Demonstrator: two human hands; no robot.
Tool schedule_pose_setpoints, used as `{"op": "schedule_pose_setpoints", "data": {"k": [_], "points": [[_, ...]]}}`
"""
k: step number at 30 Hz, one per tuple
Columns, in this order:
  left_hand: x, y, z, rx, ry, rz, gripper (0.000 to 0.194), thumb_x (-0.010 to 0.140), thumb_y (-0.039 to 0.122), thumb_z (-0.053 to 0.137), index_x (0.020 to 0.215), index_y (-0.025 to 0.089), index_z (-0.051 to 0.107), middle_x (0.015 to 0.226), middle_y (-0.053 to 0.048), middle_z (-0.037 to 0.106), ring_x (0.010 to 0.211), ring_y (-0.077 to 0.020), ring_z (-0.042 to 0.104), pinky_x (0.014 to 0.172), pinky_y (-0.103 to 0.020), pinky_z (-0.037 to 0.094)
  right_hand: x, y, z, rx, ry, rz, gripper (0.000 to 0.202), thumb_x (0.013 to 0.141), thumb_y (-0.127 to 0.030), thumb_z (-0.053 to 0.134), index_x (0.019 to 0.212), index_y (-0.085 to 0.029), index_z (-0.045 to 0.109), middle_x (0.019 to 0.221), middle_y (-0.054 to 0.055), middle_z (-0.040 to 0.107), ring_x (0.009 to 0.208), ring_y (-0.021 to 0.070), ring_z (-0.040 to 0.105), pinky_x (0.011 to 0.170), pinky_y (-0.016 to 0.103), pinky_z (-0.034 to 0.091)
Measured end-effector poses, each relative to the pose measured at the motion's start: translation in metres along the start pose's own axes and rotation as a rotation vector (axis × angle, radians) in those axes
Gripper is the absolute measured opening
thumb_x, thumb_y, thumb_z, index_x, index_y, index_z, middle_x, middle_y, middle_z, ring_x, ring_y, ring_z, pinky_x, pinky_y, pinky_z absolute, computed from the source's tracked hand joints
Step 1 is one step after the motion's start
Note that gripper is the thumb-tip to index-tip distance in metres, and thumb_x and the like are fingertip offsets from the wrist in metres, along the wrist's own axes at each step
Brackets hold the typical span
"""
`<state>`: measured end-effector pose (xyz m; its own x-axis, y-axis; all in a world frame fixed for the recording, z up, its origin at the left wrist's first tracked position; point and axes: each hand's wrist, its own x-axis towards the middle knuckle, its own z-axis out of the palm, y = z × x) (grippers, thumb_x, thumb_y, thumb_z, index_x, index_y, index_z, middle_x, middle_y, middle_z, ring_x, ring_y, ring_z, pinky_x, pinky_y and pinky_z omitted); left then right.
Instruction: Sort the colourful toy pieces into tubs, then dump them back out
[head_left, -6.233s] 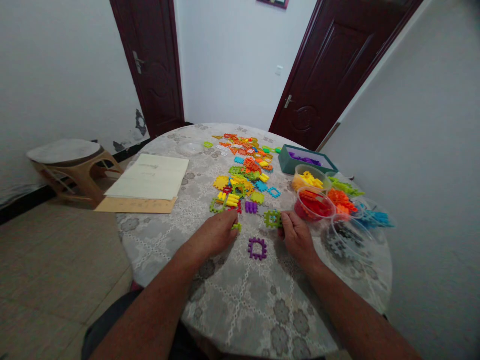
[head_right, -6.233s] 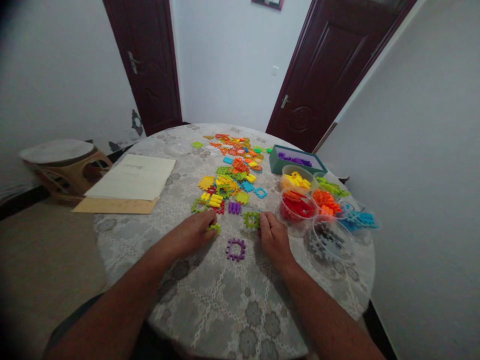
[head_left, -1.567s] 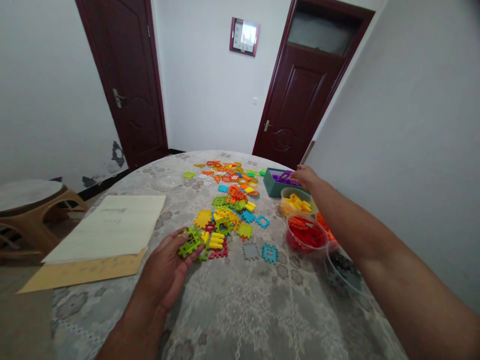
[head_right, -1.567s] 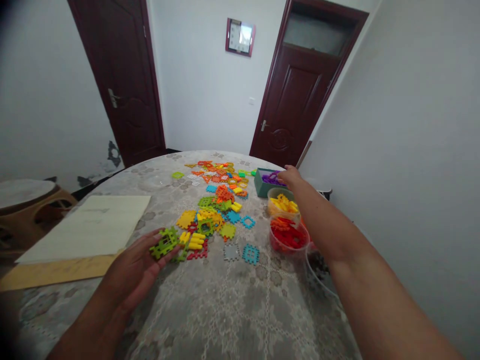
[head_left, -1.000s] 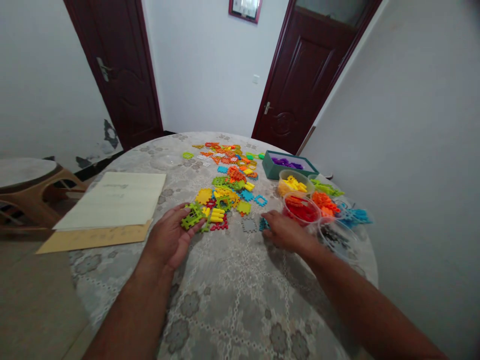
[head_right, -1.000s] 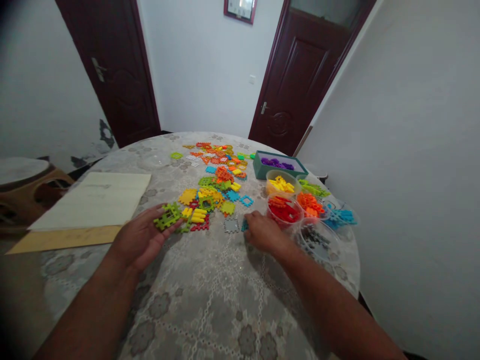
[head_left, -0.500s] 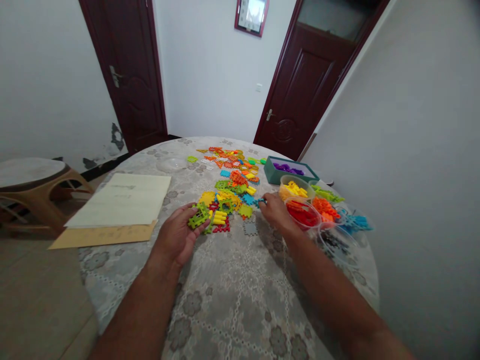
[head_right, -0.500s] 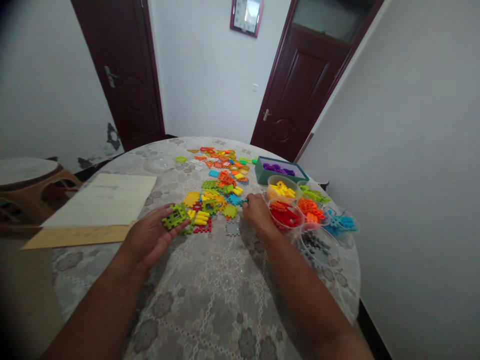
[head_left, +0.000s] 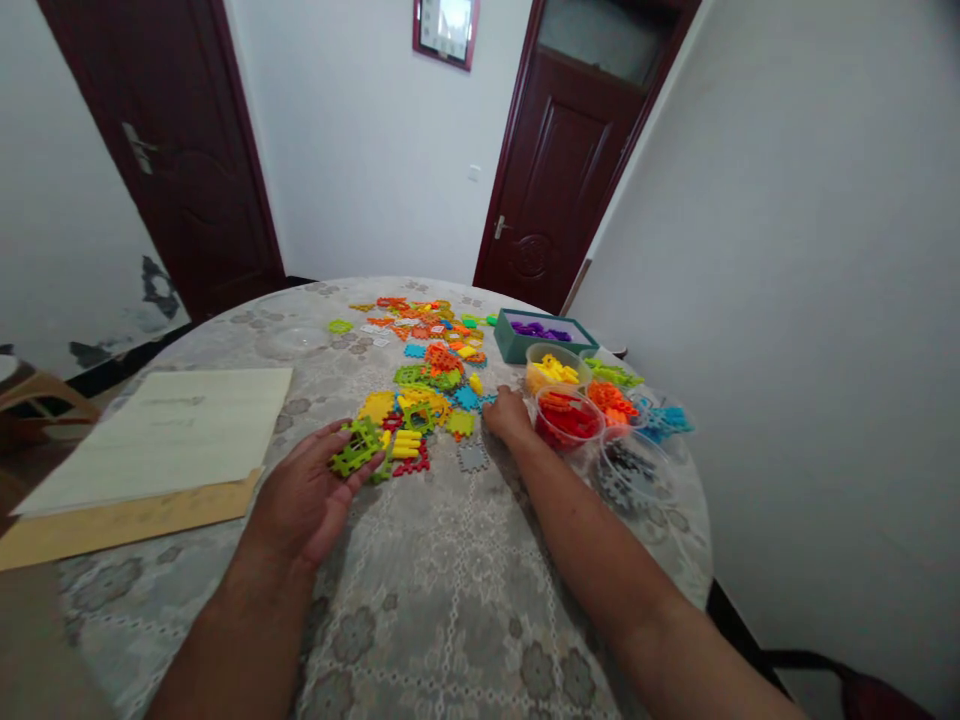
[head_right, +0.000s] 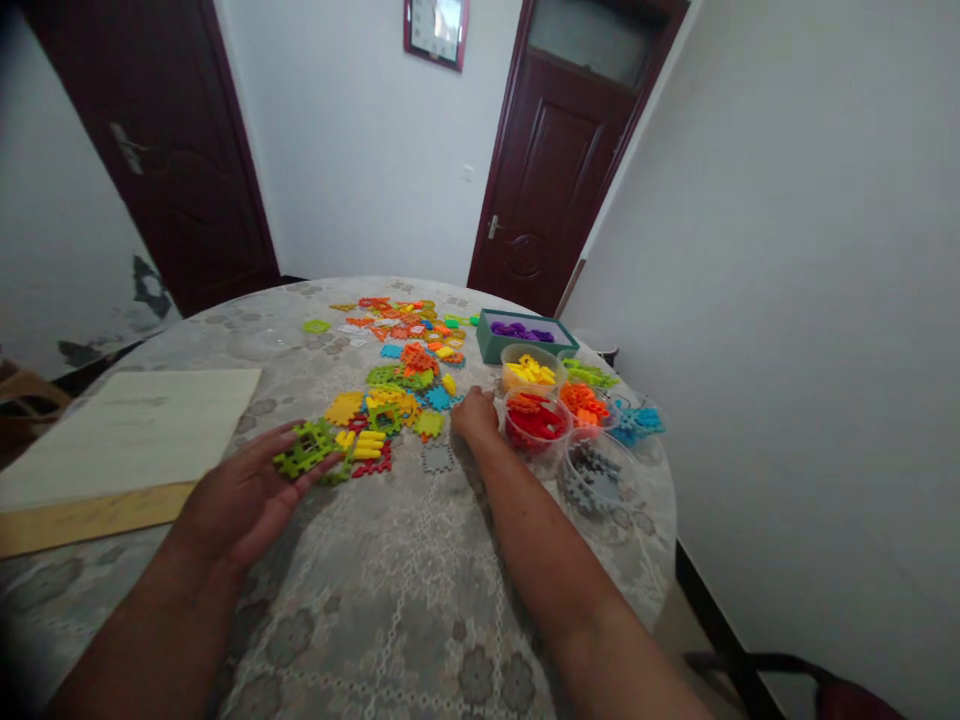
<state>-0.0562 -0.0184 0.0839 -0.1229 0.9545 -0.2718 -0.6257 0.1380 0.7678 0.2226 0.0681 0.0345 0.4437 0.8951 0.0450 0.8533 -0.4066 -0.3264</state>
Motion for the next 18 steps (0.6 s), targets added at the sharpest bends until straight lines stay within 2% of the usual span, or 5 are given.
{"op": "schedule_pose_setpoints", "data": {"k": [5,8,11,14,18], "points": [[0.004,-0.002,0.001,0.036,-0.016,0.013,0.007,0.081,0.010,0.067,0.084,0.015,0.071,0.101,-0.007,0.075,0.101,-0.0226,0.073,0.077,-0.039,0.071,-0.013,0.001,-0.010,0.061,0.039,-0.032,0.041,0.096,-0.022,0.056,0.137,-0.019,0.062,0.135,0.015,0.063,0.113,0.0240,0.068,0.095,0.031,0.051],[0.006,-0.005,0.000,0.050,-0.011,-0.002,0.014,0.078,0.005,0.064,0.085,0.016,0.071,0.099,-0.007,0.076,0.100,-0.0224,0.074,0.082,-0.040,0.070,-0.031,-0.001,-0.013,0.086,0.059,-0.090,0.037,0.096,-0.018,0.054,0.131,-0.024,0.063,0.132,0.011,0.064,0.112,0.0218,0.066,0.094,0.030,0.049],[0.010,-0.010,-0.001,0.073,-0.026,-0.013,0.025,0.076,-0.001,0.060,0.091,0.016,0.071,0.101,-0.009,0.078,0.105,-0.0242,0.075,0.084,-0.038,0.070,-0.051,0.001,-0.020,0.120,0.056,-0.212,0.035,0.092,-0.013,0.053,0.123,-0.023,0.064,0.126,0.009,0.067,0.111,0.0214,0.065,0.094,0.029,0.048],[0.012,-0.015,-0.001,0.087,-0.049,-0.016,0.032,0.077,-0.004,0.060,0.099,0.016,0.071,0.109,-0.011,0.078,0.111,-0.0257,0.075,0.088,-0.037,0.069,-0.072,0.009,-0.043,0.188,0.058,-0.357,0.029,0.092,-0.013,0.054,0.117,-0.023,0.064,0.116,0.006,0.072,0.107,0.0208,0.065,0.092,0.029,0.048],[0.003,-0.018,0.004,0.105,-0.057,-0.020,0.034,0.080,-0.005,0.059,0.105,0.016,0.070,0.114,-0.011,0.076,0.106,-0.0230,0.076,0.086,-0.033,0.069,-0.096,0.042,-0.097,0.251,0.125,-0.466,0.019,0.097,-0.024,0.057,0.112,-0.024,0.068,0.105,0.004,0.076,0.097,0.0207,0.068,0.087,0.030,0.048]]}}
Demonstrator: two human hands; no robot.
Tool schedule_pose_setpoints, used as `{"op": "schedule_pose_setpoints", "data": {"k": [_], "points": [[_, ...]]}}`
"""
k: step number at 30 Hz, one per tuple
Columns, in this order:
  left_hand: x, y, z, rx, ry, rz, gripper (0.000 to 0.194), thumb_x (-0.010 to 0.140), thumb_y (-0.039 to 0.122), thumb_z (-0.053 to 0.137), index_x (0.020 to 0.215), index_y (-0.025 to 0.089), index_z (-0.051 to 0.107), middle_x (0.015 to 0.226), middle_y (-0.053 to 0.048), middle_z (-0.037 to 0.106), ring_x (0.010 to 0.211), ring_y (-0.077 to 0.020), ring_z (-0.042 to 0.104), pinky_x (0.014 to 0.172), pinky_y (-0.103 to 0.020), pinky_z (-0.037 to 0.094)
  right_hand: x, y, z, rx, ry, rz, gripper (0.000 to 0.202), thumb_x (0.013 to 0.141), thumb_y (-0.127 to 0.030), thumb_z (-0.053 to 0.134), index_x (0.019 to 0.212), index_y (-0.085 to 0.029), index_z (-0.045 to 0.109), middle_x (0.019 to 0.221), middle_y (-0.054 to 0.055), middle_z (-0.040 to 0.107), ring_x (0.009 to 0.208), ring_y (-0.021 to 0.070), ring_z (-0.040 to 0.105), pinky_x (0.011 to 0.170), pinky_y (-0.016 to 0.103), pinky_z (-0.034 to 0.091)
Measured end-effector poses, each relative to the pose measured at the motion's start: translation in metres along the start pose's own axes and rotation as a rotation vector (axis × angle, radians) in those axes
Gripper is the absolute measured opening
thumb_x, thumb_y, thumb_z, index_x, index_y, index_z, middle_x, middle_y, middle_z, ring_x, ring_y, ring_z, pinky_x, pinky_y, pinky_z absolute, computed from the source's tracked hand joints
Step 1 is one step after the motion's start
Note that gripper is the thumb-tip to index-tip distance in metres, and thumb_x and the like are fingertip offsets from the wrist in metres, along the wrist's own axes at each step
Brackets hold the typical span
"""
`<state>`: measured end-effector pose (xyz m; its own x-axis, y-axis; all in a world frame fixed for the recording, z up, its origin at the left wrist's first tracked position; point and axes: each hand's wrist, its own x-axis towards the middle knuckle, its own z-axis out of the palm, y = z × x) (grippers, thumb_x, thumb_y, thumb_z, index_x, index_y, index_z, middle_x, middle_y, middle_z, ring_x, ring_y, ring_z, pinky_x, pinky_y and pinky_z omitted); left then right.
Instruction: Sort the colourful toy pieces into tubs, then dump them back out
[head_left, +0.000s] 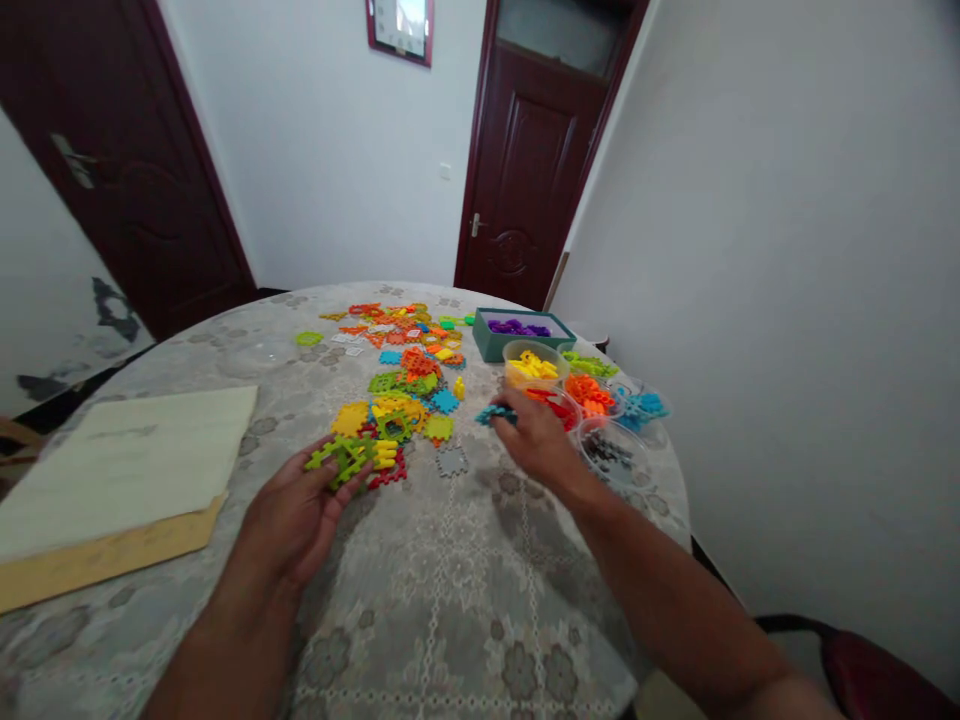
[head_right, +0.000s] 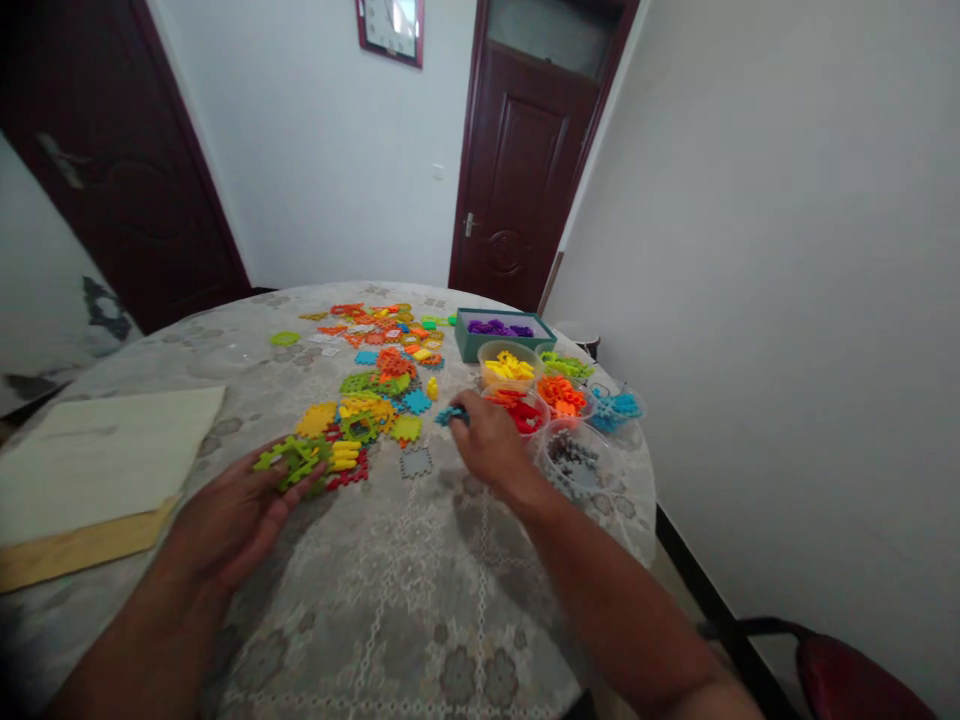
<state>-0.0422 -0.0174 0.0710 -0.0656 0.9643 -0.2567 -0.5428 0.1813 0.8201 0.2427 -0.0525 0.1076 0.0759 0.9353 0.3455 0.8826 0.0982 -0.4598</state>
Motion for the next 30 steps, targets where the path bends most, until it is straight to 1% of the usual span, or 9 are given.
{"op": "schedule_pose_setpoints", "data": {"k": [3,6,8,10,13,16,20,25,30], "points": [[-0.009,0.000,0.007,-0.021,-0.011,-0.011,0.031,0.082,-0.004,0.059,0.106,0.015,0.067,0.114,-0.012,0.076,0.103,-0.0218,0.077,0.085,-0.034,0.069,-0.007,0.039,-0.052,-0.125,0.127,0.045,0.023,0.098,-0.035,0.059,0.114,-0.025,0.071,0.110,0.007,0.077,0.095,0.0234,0.069,0.087,0.033,0.049],[-0.012,-0.001,0.012,-0.039,-0.003,-0.037,0.033,0.081,-0.004,0.060,0.107,0.014,0.066,0.113,-0.013,0.076,0.097,-0.0205,0.078,0.084,-0.032,0.068,0.006,0.106,-0.089,-0.296,0.226,0.166,0.034,0.095,-0.041,0.061,0.121,-0.024,0.073,0.108,0.010,0.078,0.090,0.0259,0.070,0.083,0.035,0.050],[-0.012,-0.003,0.011,-0.030,-0.031,-0.053,0.037,0.079,-0.005,0.061,0.110,0.014,0.066,0.112,-0.013,0.077,0.093,-0.0197,0.079,0.082,-0.030,0.068,0.019,0.152,-0.106,-0.438,0.249,0.272,0.037,0.094,-0.042,0.060,0.122,-0.021,0.074,0.107,0.012,0.078,0.088,0.0276,0.071,0.080,0.035,0.050],[-0.011,-0.006,0.010,-0.004,-0.074,-0.049,0.041,0.077,-0.007,0.064,0.112,0.014,0.066,0.112,-0.013,0.077,0.090,-0.0186,0.079,0.080,-0.027,0.067,0.030,0.190,-0.117,-0.556,0.215,0.316,0.037,0.096,-0.037,0.058,0.123,-0.019,0.074,0.111,0.014,0.079,0.093,0.0282,0.072,0.081,0.034,0.050],[-0.007,-0.010,0.008,0.038,-0.119,-0.036,0.046,0.075,-0.007,0.067,0.115,0.014,0.067,0.112,-0.013,0.078,0.086,-0.0184,0.079,0.077,-0.025,0.067,0.038,0.229,-0.128,-0.670,0.128,0.387,0.038,0.098,-0.031,0.055,0.128,-0.015,0.072,0.120,0.017,0.077,0.102,0.0275,0.073,0.086,0.032,0.049],[-0.004,-0.011,0.009,0.057,-0.129,-0.061,0.048,0.074,-0.008,0.067,0.116,0.014,0.068,0.111,-0.015,0.078,0.088,-0.0224,0.080,0.075,-0.027,0.068,0.041,0.249,-0.132,-0.710,0.075,0.458,0.038,0.096,-0.024,0.056,0.129,-0.015,0.073,0.121,0.018,0.078,0.104,0.0255,0.074,0.087,0.030,0.049],[-0.006,-0.009,0.012,0.071,-0.136,-0.108,0.050,0.074,-0.008,0.065,0.119,0.012,0.070,0.113,-0.017,0.078,0.094,-0.0261,0.080,0.079,-0.032,0.069,0.043,0.263,-0.131,-0.702,0.037,0.483,0.041,0.090,-0.016,0.058,0.128,-0.016,0.075,0.122,0.016,0.078,0.106,0.0234,0.074,0.087,0.027,0.049],[-0.010,-0.007,0.013,0.097,-0.138,-0.149,0.052,0.076,-0.006,0.066,0.124,0.015,0.070,0.120,-0.017,0.076,0.096,-0.0277,0.079,0.078,-0.040,0.071,0.042,0.262,-0.128,-0.689,0.003,0.461,0.047,0.085,-0.011,0.059,0.129,-0.017,0.075,0.126,0.014,0.077,0.112,0.0233,0.073,0.092,0.026,0.050],[-0.012,-0.010,0.013,0.096,-0.143,-0.154,0.043,0.080,-0.005,0.064,0.117,0.014,0.072,0.120,-0.015,0.075,0.096,-0.0262,0.079,0.082,-0.051,0.070,0.033,0.253,-0.120,-0.711,0.004,0.461,0.046,0.087,-0.013,0.058,0.130,-0.018,0.075,0.129,0.017,0.075,0.114,0.0271,0.072,0.095,0.031,0.051]]}}
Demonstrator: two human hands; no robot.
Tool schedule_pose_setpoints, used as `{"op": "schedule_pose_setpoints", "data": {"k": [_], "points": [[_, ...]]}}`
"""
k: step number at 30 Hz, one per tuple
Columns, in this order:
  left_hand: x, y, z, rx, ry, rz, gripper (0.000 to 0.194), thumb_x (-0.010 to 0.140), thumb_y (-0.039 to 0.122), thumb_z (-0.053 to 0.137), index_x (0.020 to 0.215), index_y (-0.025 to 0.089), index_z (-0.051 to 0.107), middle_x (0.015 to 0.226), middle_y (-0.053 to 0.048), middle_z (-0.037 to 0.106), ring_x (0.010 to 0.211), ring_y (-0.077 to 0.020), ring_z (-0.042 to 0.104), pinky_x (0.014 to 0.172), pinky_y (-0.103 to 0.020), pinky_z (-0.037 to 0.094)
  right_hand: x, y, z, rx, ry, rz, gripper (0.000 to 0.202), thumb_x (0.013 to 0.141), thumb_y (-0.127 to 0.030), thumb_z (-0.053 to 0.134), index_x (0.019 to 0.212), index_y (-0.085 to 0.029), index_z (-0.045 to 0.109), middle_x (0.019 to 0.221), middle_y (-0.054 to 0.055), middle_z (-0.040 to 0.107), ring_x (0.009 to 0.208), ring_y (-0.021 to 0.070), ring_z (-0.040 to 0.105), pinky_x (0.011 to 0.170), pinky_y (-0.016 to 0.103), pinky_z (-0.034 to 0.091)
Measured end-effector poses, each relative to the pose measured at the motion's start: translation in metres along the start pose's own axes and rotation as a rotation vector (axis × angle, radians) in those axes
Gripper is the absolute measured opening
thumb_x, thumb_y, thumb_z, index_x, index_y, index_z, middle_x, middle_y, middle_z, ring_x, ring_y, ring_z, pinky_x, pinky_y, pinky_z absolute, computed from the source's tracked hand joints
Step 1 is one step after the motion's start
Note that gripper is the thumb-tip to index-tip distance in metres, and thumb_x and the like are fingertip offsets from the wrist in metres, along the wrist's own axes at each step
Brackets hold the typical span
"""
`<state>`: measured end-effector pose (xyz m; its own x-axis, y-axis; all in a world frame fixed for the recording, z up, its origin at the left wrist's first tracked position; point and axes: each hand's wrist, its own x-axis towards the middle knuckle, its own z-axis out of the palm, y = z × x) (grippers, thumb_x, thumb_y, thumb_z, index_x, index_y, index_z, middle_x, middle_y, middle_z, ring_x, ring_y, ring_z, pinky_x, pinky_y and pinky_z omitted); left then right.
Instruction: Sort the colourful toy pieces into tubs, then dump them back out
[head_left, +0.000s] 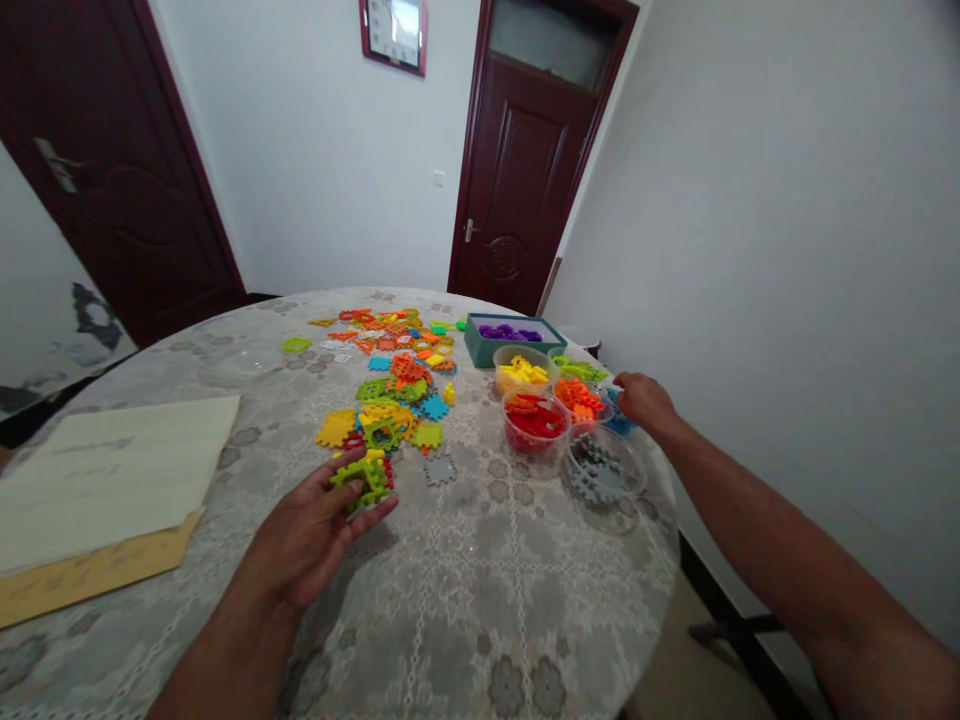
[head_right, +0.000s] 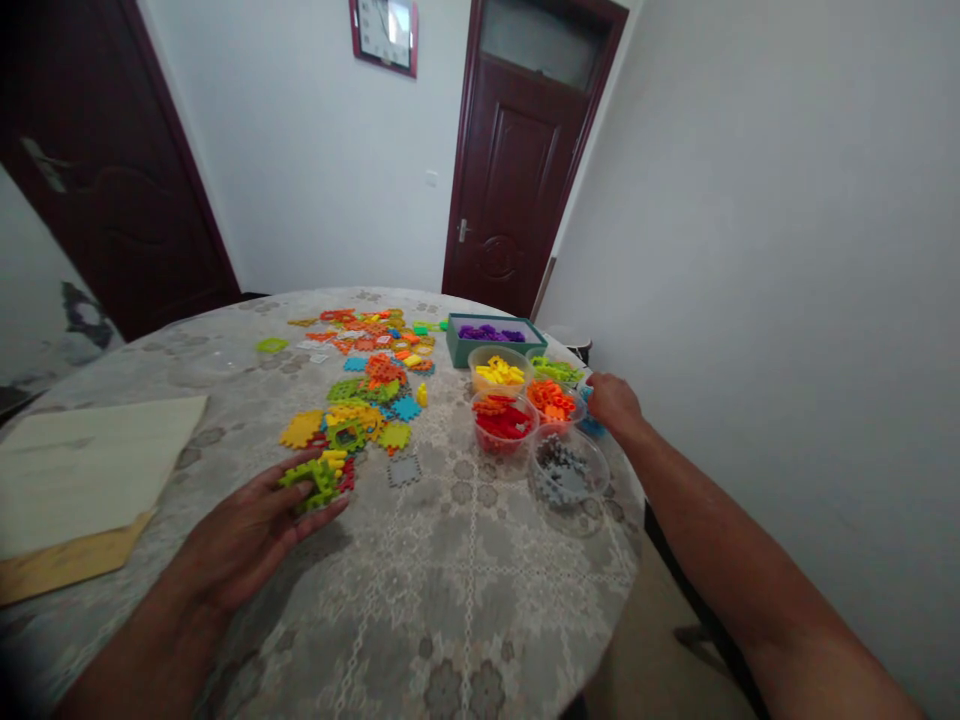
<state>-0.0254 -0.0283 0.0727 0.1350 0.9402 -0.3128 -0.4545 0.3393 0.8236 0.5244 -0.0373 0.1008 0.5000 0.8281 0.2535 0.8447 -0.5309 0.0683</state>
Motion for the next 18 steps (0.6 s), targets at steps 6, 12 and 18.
{"op": "schedule_pose_setpoints", "data": {"k": [6,12,18], "points": [[0.000,0.002,0.000,-0.022,0.016,-0.003,0.043,0.079,-0.005,0.062,0.118,0.012,0.071,0.116,-0.018,0.077,0.092,-0.0260,0.080,0.077,-0.038,0.071,-0.009,0.007,0.002,-0.003,-0.009,0.046,0.044,0.089,-0.015,0.056,0.128,-0.014,0.076,0.125,0.020,0.076,0.114,0.0283,0.072,0.096,0.033,0.052],[-0.001,0.003,0.001,-0.040,0.047,-0.002,0.036,0.079,-0.001,0.062,0.112,0.010,0.072,0.108,-0.018,0.078,0.089,-0.0263,0.079,0.074,-0.034,0.070,-0.017,0.003,-0.001,0.066,-0.050,-0.013,0.039,0.091,-0.027,0.059,0.124,-0.021,0.078,0.120,0.012,0.080,0.110,0.0236,0.073,0.092,0.026,0.052],[0.000,0.003,0.002,-0.066,0.035,-0.008,0.033,0.077,0.002,0.062,0.107,0.011,0.072,0.109,-0.017,0.078,0.093,-0.0281,0.079,0.076,-0.040,0.070,-0.025,-0.002,-0.014,0.095,-0.001,0.045,0.031,0.088,-0.029,0.062,0.110,-0.020,0.081,0.110,0.013,0.081,0.104,0.0265,0.075,0.090,0.031,0.054]]}}
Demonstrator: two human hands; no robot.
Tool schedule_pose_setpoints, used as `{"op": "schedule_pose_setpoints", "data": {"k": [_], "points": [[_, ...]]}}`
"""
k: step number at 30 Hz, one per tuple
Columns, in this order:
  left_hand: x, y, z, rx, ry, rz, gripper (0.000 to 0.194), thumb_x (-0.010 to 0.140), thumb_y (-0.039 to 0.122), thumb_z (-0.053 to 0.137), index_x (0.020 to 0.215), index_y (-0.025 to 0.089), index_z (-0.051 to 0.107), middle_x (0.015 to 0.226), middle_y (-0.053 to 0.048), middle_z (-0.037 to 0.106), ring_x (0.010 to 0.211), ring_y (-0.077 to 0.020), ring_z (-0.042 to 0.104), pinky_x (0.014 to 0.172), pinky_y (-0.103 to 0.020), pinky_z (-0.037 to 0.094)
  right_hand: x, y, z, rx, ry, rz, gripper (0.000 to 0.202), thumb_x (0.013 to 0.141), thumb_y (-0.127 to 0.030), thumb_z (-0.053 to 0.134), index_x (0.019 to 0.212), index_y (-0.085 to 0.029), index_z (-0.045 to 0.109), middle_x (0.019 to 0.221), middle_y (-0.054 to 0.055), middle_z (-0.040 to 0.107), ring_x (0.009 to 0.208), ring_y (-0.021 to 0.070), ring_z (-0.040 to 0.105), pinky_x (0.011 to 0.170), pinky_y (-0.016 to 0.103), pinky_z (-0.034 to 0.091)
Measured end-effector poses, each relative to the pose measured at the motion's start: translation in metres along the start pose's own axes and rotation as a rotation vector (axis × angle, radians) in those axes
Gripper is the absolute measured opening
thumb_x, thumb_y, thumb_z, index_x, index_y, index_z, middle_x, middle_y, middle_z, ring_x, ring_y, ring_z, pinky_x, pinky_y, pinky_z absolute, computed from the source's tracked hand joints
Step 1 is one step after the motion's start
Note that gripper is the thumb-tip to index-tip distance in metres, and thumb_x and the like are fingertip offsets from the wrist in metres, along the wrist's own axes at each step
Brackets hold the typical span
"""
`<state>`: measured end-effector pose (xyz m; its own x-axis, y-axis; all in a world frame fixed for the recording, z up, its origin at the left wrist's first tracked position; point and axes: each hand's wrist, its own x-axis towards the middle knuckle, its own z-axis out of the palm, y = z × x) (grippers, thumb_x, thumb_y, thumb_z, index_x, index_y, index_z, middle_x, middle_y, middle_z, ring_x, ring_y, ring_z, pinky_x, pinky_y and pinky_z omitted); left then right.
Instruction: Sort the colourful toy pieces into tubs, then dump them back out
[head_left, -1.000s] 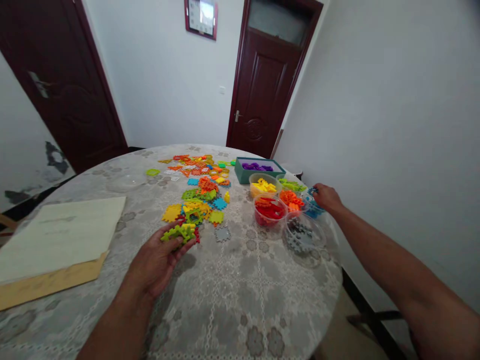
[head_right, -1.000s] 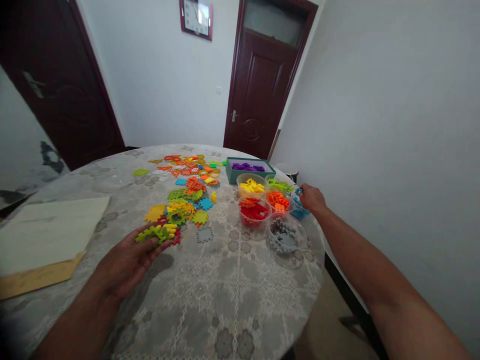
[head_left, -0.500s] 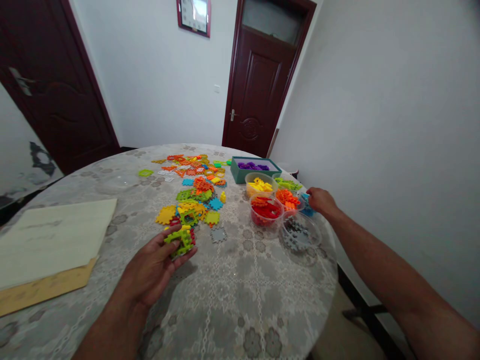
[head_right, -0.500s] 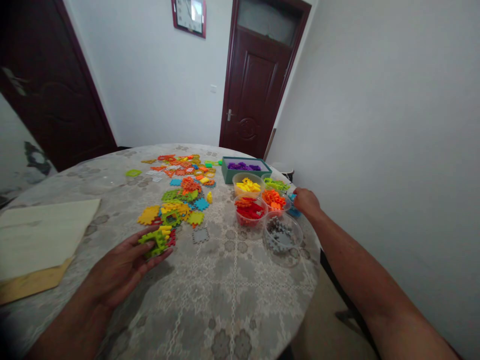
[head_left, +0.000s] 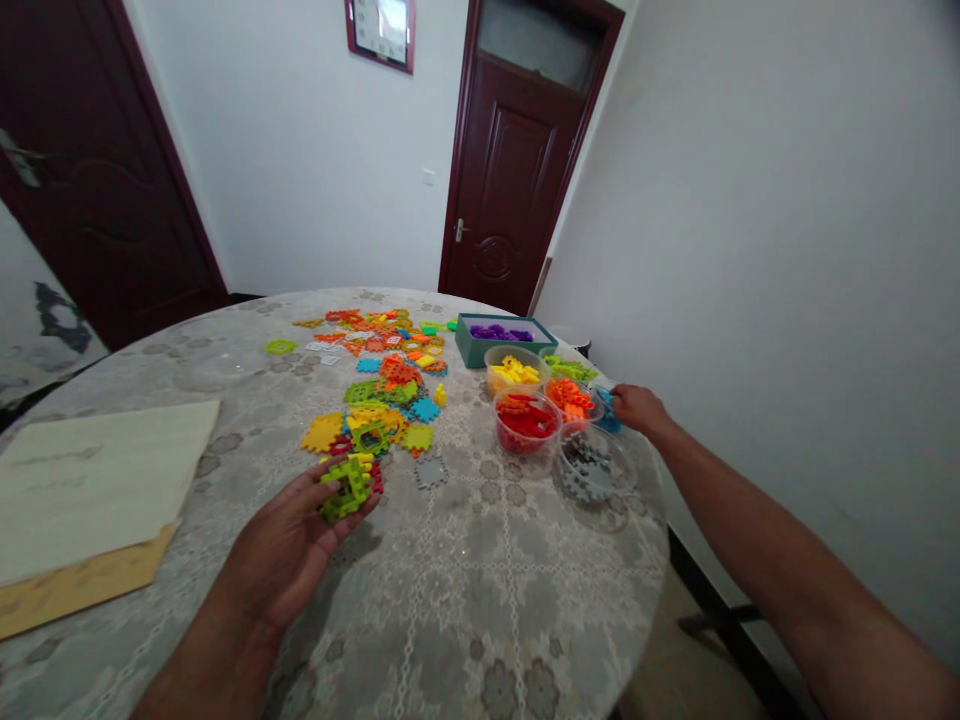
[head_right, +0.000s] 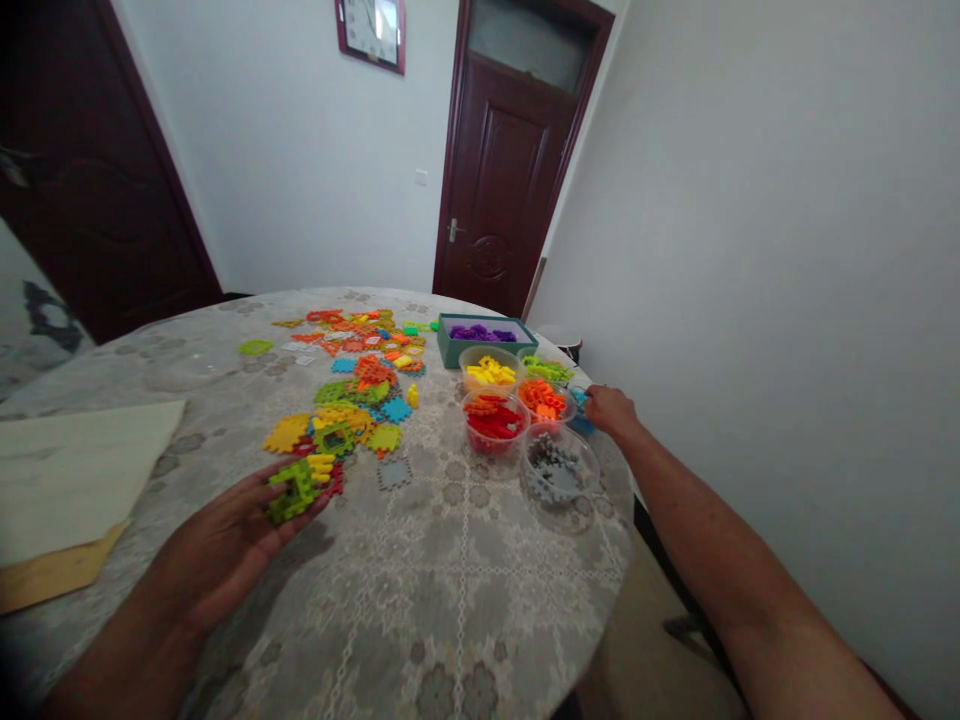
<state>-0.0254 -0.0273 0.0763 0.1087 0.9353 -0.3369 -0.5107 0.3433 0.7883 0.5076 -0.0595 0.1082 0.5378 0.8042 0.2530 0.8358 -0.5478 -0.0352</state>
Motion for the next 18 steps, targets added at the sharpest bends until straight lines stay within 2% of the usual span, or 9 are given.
{"op": "schedule_pose_setpoints", "data": {"k": [4,6,8,9,11,14,16,18], "points": [[-0.002,0.000,0.002,-0.034,-0.001,-0.007,0.024,0.082,0.007,0.062,0.103,0.011,0.071,0.105,-0.017,0.078,0.093,-0.0286,0.078,0.075,-0.042,0.070,-0.019,-0.017,-0.013,0.036,0.096,-0.038,0.039,0.093,-0.020,0.048,0.120,-0.014,0.077,0.124,0.017,0.077,0.117,0.0270,0.070,0.105,0.035,0.049],[-0.004,-0.003,0.003,-0.039,-0.016,0.006,0.025,0.083,0.006,0.061,0.105,0.011,0.071,0.105,-0.017,0.078,0.091,-0.0272,0.078,0.075,-0.042,0.069,-0.041,-0.039,-0.020,0.131,0.159,-0.118,0.041,0.098,-0.023,0.043,0.122,-0.015,0.075,0.128,0.016,0.075,0.119,0.0269,0.069,0.108,0.036,0.048],[-0.006,-0.006,0.004,-0.049,-0.022,0.014,0.024,0.085,0.006,0.060,0.106,0.011,0.069,0.105,-0.017,0.077,0.088,-0.0252,0.077,0.076,-0.044,0.069,-0.071,-0.069,-0.027,0.333,0.185,-0.247,0.037,0.100,-0.032,0.045,0.118,-0.020,0.075,0.123,0.012,0.076,0.110,0.0266,0.071,0.103,0.037,0.051],[-0.006,-0.008,0.004,-0.057,-0.029,0.006,0.022,0.086,0.007,0.059,0.106,0.011,0.069,0.105,-0.017,0.076,0.087,-0.0245,0.076,0.077,-0.044,0.068,-0.088,-0.086,-0.031,0.439,0.157,-0.306,0.034,0.100,-0.036,0.048,0.116,-0.022,0.075,0.119,0.011,0.077,0.105,0.0264,0.072,0.099,0.038,0.053],[-0.006,-0.011,0.005,-0.067,-0.050,-0.016,0.018,0.090,0.012,0.059,0.106,0.012,0.068,0.105,-0.017,0.075,0.087,-0.0249,0.075,0.077,-0.046,0.068,-0.124,-0.123,-0.037,0.617,-0.010,-0.438,0.031,0.100,-0.042,0.053,0.116,-0.024,0.073,0.117,0.009,0.077,0.099,0.0250,0.072,0.090,0.036,0.055],[-0.007,-0.015,0.006,-0.057,-0.105,-0.055,0.016,0.095,0.023,0.060,0.105,0.014,0.068,0.106,-0.016,0.075,0.089,-0.0258,0.075,0.079,-0.047,0.066,-0.168,-0.181,-0.041,0.799,-0.267,-0.596,0.029,0.101,-0.040,0.057,0.121,-0.025,0.071,0.110,0.006,0.077,0.088,0.0202,0.071,0.079,0.032,0.055],[-0.009,-0.019,0.007,-0.039,-0.153,-0.068,0.018,0.097,0.030,0.062,0.104,0.015,0.069,0.107,-0.015,0.075,0.091,-0.0252,0.075,0.081,-0.044,0.065,-0.186,-0.217,-0.038,0.878,-0.367,-0.641,0.031,0.100,-0.037,0.061,0.127,-0.024,0.068,0.113,0.007,0.076,0.082,0.0174,0.070,0.074,0.030,0.054],[-0.011,-0.023,0.008,-0.016,-0.207,-0.083,0.023,0.098,0.037,0.063,0.105,0.016,0.070,0.111,-0.013,0.075,0.098,-0.0246,0.074,0.084,-0.040,0.064,-0.196,-0.247,-0.033,0.924,-0.410,-0.674,0.034,0.096,-0.033,0.068,0.129,-0.023,0.065,0.115,0.006,0.075,0.077,0.0152,0.068,0.072,0.029,0.052]]}}
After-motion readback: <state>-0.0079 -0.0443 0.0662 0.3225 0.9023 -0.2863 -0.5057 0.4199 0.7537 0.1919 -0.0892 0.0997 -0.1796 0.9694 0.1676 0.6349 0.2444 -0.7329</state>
